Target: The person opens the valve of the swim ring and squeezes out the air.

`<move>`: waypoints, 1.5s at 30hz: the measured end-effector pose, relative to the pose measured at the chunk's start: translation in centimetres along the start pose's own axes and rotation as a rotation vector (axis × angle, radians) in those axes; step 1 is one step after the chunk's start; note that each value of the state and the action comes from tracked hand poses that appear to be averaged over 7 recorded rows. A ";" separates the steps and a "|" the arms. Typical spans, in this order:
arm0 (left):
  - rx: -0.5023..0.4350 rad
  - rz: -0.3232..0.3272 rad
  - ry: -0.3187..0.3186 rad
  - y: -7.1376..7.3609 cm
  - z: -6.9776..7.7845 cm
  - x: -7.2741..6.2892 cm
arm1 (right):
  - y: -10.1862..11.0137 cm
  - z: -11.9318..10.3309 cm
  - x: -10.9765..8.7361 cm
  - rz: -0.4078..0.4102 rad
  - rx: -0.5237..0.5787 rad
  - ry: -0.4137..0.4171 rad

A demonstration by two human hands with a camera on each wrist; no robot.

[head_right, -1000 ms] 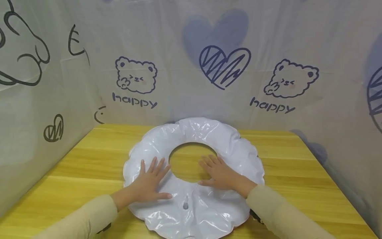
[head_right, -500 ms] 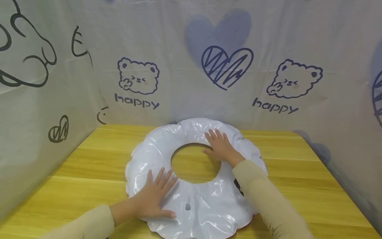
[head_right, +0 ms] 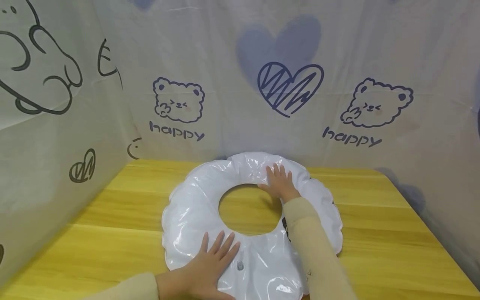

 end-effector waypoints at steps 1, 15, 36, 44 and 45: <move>0.012 -0.003 0.004 0.0 0.1 -0.1 | -0.3 0.2 0.1 -0.011 0.010 -0.012; 0.107 -0.075 0.077 -0.2 0.2 0.2 | -4.4 0.6 0.3 -0.272 0.004 -0.096; 0.137 -0.136 0.094 -1.5 -0.3 0.5 | -3.4 -4.1 2.5 -0.063 0.075 0.079; 0.127 -0.145 0.080 -1.8 -0.3 0.9 | -5.2 -3.8 3.0 -0.204 0.088 -0.019; 0.115 -0.154 0.080 -1.9 -0.3 0.9 | -5.4 -3.7 3.0 -0.225 0.066 -0.030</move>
Point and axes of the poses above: each hand's wrist, its own x-axis towards the middle knuckle, its own y-axis out of the back of the hand, z = x × y, the point moved 9 cm from there along x, towards the middle knuckle, and after that the axes turned 12 degrees about -z, right-handed, at the moved point
